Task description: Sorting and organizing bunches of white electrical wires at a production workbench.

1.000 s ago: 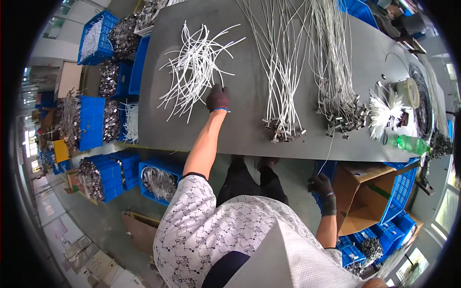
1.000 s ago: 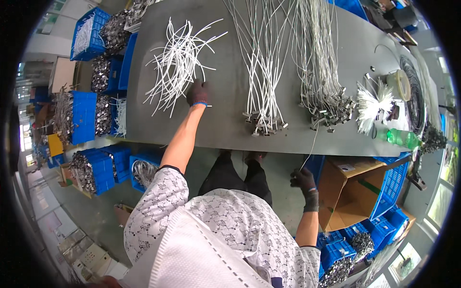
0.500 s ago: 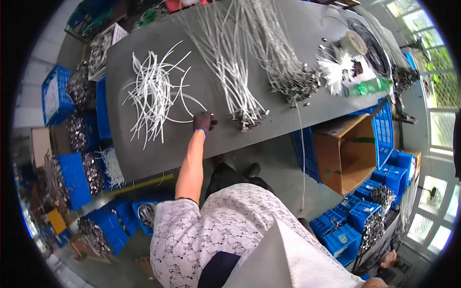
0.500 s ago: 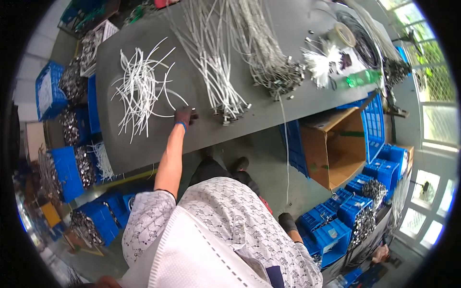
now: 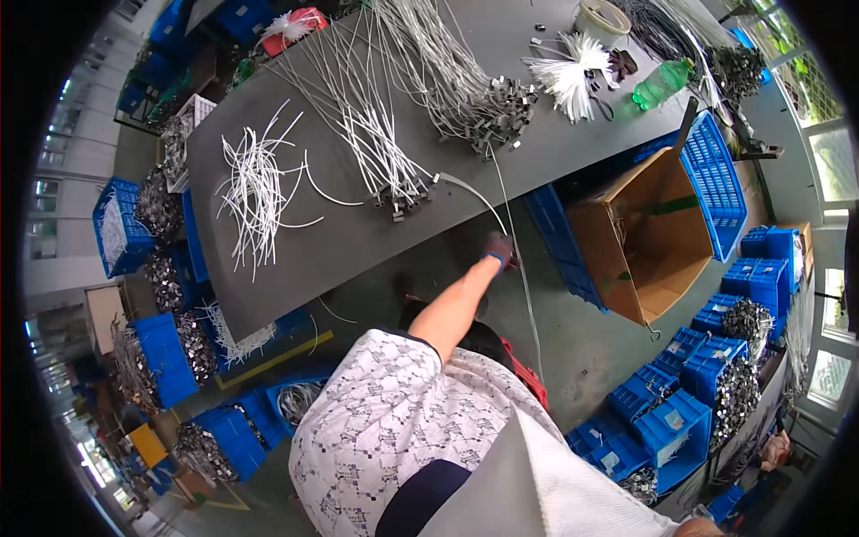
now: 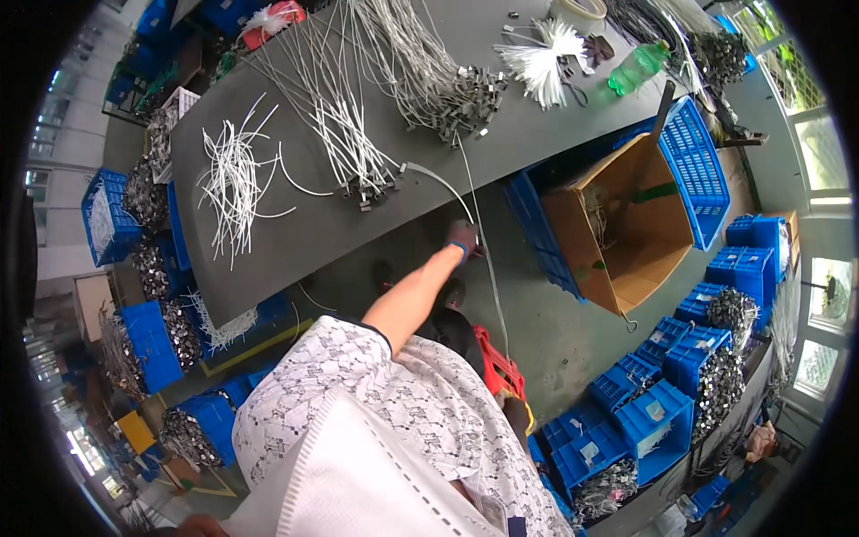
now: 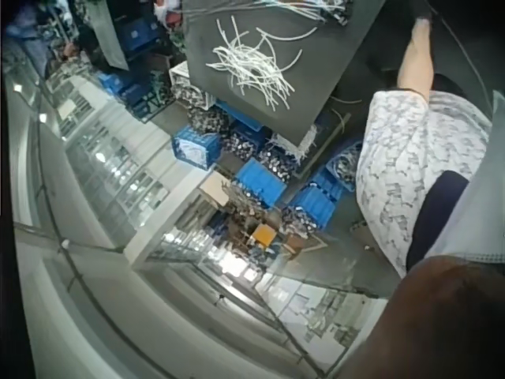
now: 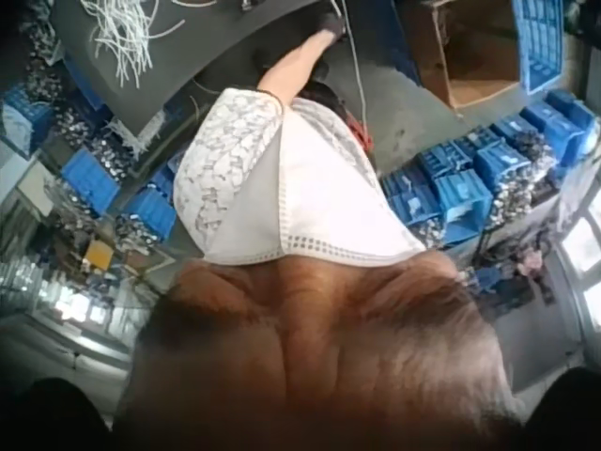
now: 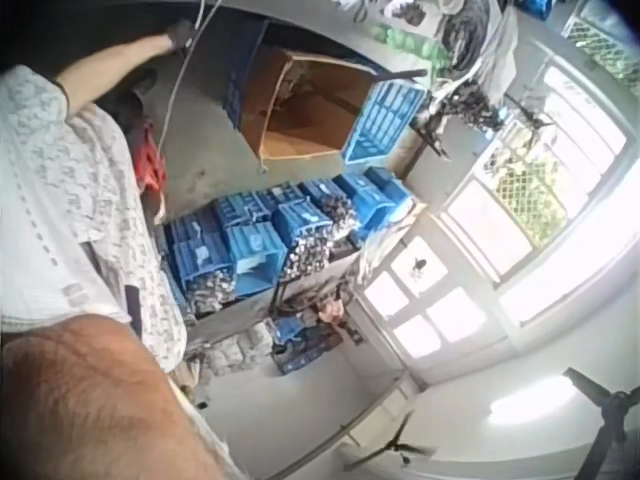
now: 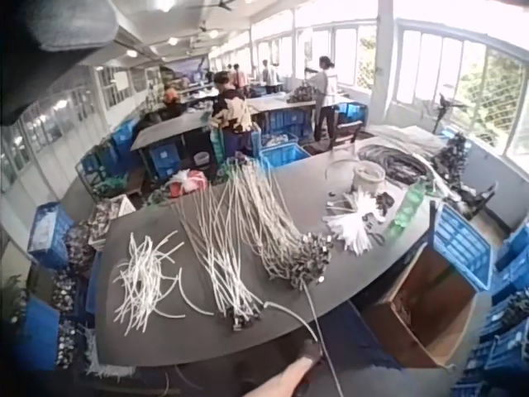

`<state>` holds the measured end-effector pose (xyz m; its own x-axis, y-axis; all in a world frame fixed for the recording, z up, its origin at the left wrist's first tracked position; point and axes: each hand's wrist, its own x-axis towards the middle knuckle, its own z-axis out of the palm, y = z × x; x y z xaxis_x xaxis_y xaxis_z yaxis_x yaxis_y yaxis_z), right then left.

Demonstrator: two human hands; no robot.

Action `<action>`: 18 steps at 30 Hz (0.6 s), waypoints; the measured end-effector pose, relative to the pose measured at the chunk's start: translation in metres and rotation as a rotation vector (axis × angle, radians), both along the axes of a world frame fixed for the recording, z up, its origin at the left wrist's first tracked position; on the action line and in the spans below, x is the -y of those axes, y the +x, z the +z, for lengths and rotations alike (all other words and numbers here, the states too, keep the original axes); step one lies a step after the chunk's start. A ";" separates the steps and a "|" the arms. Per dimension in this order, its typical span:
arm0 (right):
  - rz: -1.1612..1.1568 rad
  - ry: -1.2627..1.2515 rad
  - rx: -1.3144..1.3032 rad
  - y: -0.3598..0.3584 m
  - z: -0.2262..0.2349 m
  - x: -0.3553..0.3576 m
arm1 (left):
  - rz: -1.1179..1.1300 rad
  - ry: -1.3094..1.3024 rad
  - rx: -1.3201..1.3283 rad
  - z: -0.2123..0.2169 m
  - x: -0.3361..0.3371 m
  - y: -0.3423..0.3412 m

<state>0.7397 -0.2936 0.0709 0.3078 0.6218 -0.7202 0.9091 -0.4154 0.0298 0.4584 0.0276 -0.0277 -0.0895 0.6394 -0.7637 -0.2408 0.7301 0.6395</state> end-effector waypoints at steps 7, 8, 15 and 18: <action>0.077 -0.099 -0.086 0.058 -0.030 0.047 | 0.017 0.179 -0.060 0.001 0.036 0.056; 0.096 -0.110 -0.102 0.063 -0.032 0.052 | -0.073 0.280 -0.304 -0.024 0.042 0.053; 0.194 -0.183 -0.156 0.082 -0.041 0.066 | 0.293 0.177 -0.085 -0.051 0.056 0.041; 0.241 -0.221 -0.155 0.104 -0.045 0.072 | 0.373 0.332 0.028 0.032 0.035 0.047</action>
<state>0.8440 -0.3654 0.0263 0.0478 0.4872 -0.8720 0.9809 -0.1877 -0.0511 0.5055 -0.0076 0.0047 -0.3404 0.7766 -0.5301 -0.4675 0.3493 0.8120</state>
